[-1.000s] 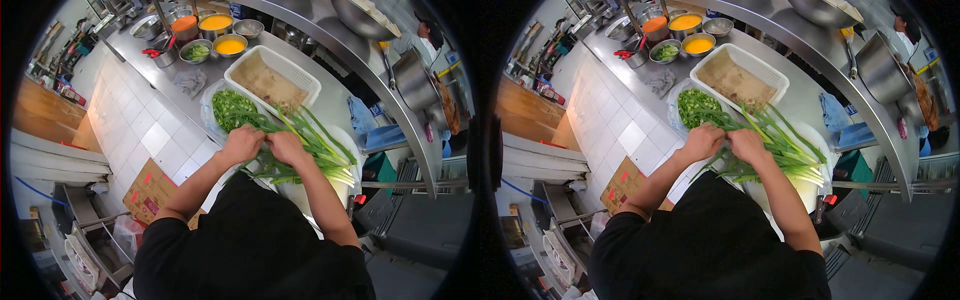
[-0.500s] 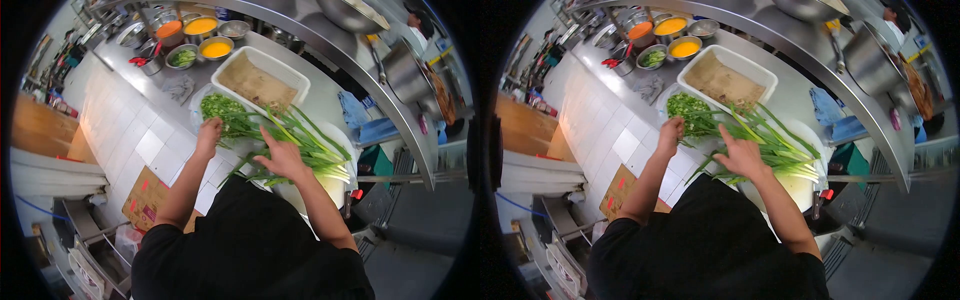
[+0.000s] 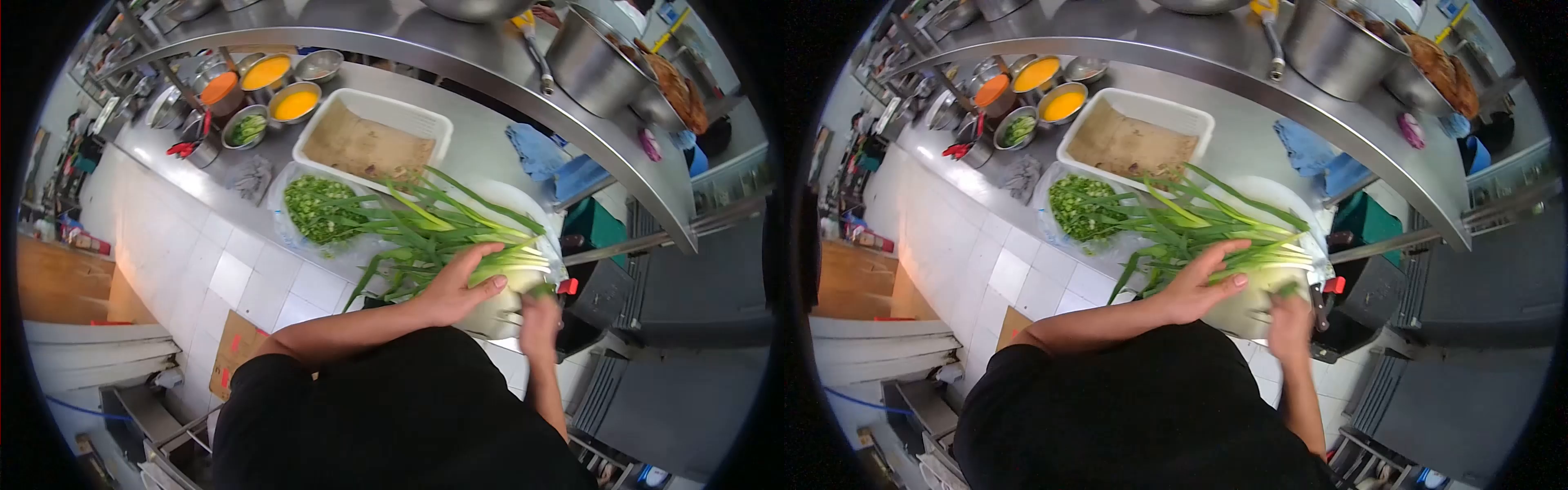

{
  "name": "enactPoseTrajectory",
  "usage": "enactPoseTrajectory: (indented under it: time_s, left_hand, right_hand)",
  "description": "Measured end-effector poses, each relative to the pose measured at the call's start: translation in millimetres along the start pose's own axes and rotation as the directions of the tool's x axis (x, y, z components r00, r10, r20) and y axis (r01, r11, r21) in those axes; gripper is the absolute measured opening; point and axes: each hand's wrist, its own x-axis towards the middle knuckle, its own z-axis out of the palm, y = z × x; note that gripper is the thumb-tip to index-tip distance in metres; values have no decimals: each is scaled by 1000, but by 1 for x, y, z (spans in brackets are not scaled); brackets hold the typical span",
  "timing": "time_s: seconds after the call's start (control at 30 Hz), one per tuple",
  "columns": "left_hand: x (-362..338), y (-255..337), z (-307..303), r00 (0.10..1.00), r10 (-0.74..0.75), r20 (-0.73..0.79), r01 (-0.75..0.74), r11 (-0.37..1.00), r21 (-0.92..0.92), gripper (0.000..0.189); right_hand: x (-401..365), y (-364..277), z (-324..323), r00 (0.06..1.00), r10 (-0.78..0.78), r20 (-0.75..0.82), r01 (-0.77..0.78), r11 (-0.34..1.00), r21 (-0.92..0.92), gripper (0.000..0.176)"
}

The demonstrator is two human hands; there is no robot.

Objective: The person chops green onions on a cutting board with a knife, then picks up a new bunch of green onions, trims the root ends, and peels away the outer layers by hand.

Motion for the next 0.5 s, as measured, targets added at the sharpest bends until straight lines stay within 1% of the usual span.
enactPoseTrajectory:
  time_s: [0.03,0.07,0.1,0.13,0.17,0.2,0.23,0.27,0.3,0.37,0.4,0.43,0.5]
  left_hand:
    - [4,-3,-7,990,113,-85,-95,977,193,38]
    - [8,-10,-23,978,164,-131,-115,940,321,31]
    - [11,-17,-46,961,223,-165,-129,887,443,25]
    - [11,-25,-63,933,196,-301,-31,879,475,17]
    - [10,-32,-81,887,173,-429,68,869,491,11]
    - [6,-37,-103,881,56,-471,254,783,568,12]
    - [3,-43,-126,851,-52,-523,423,659,622,13]
    - [-1,-59,-148,830,-165,-532,543,453,707,17]
    - [-7,-80,-166,786,-270,-556,613,216,760,20]
    - [-18,-130,-190,847,-285,-449,516,230,825,26]
    - [-21,-143,-194,871,-291,-396,467,239,851,29]
    - [-23,-144,-193,880,-264,-395,459,261,849,31]
    - [-25,-141,-183,894,-208,-398,445,299,844,37]
  right_hand:
    - [-10,24,-18,979,-16,-202,27,998,51,9]
    - [-23,64,-43,942,99,-319,-71,993,97,12]
    - [-32,102,-62,848,17,-530,42,994,99,15]
    - [-40,110,-94,837,-33,-546,-22,995,-94,19]
    - [-43,113,-108,785,43,-618,-58,998,-3,22]
    - [-46,135,-130,747,1,-665,-121,983,-135,24]
    - [-51,147,-145,716,7,-698,-252,935,-250,28]
    - [-48,157,-152,676,24,-737,-319,911,-263,31]
    - [-46,171,-156,633,38,-773,-386,881,-272,34]
    - [-35,243,-165,694,267,-669,-557,788,-263,42]
    - [-30,259,-159,745,367,-557,-619,692,-372,56]
    - [-24,227,-142,686,539,-489,-717,388,-578,80]
    - [-19,215,-132,773,444,-453,-625,414,-662,99]
